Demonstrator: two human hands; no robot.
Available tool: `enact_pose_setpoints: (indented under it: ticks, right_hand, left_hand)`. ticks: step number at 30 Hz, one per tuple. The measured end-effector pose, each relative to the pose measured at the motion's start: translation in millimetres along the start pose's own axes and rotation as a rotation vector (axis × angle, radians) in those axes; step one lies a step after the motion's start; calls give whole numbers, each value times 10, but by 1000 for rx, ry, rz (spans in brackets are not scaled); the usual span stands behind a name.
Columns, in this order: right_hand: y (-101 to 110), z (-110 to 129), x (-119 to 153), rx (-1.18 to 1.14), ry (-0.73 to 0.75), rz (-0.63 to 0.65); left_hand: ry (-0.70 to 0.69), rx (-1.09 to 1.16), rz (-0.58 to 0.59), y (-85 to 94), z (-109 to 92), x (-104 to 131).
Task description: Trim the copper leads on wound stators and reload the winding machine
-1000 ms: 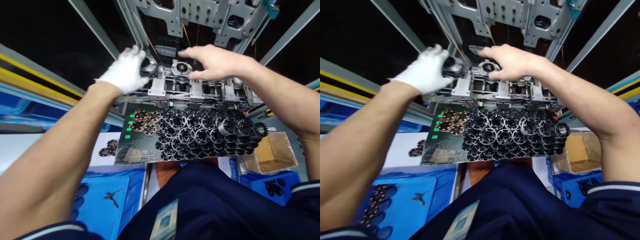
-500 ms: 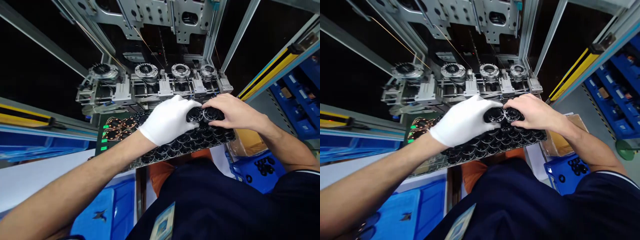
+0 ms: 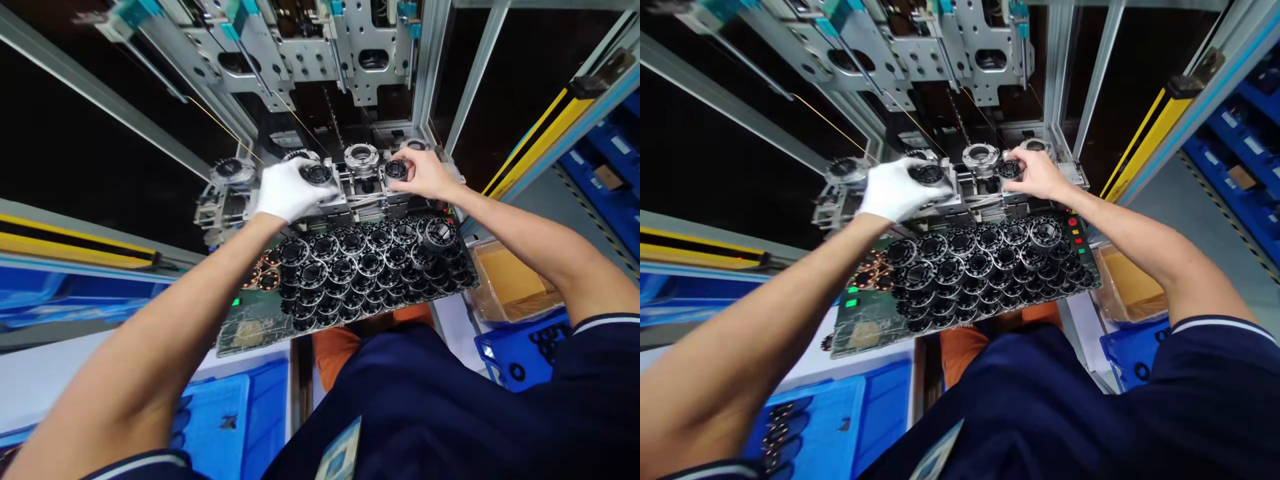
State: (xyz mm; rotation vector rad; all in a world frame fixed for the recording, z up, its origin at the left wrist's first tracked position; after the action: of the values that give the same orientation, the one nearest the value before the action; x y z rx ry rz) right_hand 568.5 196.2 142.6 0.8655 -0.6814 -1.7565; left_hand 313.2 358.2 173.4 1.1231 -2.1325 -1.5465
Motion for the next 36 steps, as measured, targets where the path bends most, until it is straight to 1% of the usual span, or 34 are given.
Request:
enact_pose_setpoints:
  ticks: [1,3,5,8,9,12,14,16,18,20,21,22,24,26,28,30,32,34,36]
  right_hand:
    - [-62,-39,-21,15,4,9]
    - [-100,-67,-47,14,28,-14]
    - [-87,-78,-68,10,32,-35]
    - [-90,-87,-104,43,21,20]
    - [-77,-82,-113,49,25,22]
    - [37,-68,-121,-11,20,-39]
    - [132,-53,-116,-62,18,-62]
    - [223,-27,-118,-76,39,-77]
    - [291,-19,-127,-94,57,-111]
    - [297,-41,-132,-151,61,-153]
    - [268,-60,-127,-184,58,-169]
    - [219,-82,-115,-209,52,-179]
    - [73,-131,-72,-205,18,-169]
    - [-85,-178,-17,-142,-37,-127]
    - [-182,-208,29,-80,-71,-106]
    - [-198,-226,45,-58,-80,-129]
    - [-176,-241,23,-69,-83,-134]
    - [-149,-213,-24,-83,-71,-69]
    - [-66,-86,-45,-136,-30,-18]
  left_hand:
    - [2,4,22,-86,79,-2]
    - [-14,2,17,-169,170,17]
    - [-20,-11,3,-185,207,34]
    - [-45,-4,41,-190,227,2]
    - [-57,32,44,-177,235,-21]
    - [-71,202,-32,-64,283,-91]
    - [-104,270,-40,11,277,-108]
    - [-136,282,-26,86,236,-99]
    - [-131,275,-55,176,189,-79]
    - [-110,279,-95,237,135,-52]
    - [-100,273,-100,239,103,-36]
    - [-87,253,-84,213,73,-20]
    - [-27,168,-16,102,45,15]
    - [25,75,72,-33,43,50]
    - [34,53,133,-128,50,69]
    - [33,76,135,-153,74,65]
    - [68,70,121,-137,120,46]
    - [73,36,139,-109,120,31]
    - [11,67,167,-50,25,49]
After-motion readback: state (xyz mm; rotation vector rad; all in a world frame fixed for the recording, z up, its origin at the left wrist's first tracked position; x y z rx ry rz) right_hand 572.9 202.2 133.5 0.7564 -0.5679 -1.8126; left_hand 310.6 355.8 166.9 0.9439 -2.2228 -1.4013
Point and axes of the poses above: each hand's wrist, its own x-axis away from the middle knuckle, its own y-axis out of the back of the hand, z = x × y, the point moved 6 cm from there along -x, towards the middle knuckle
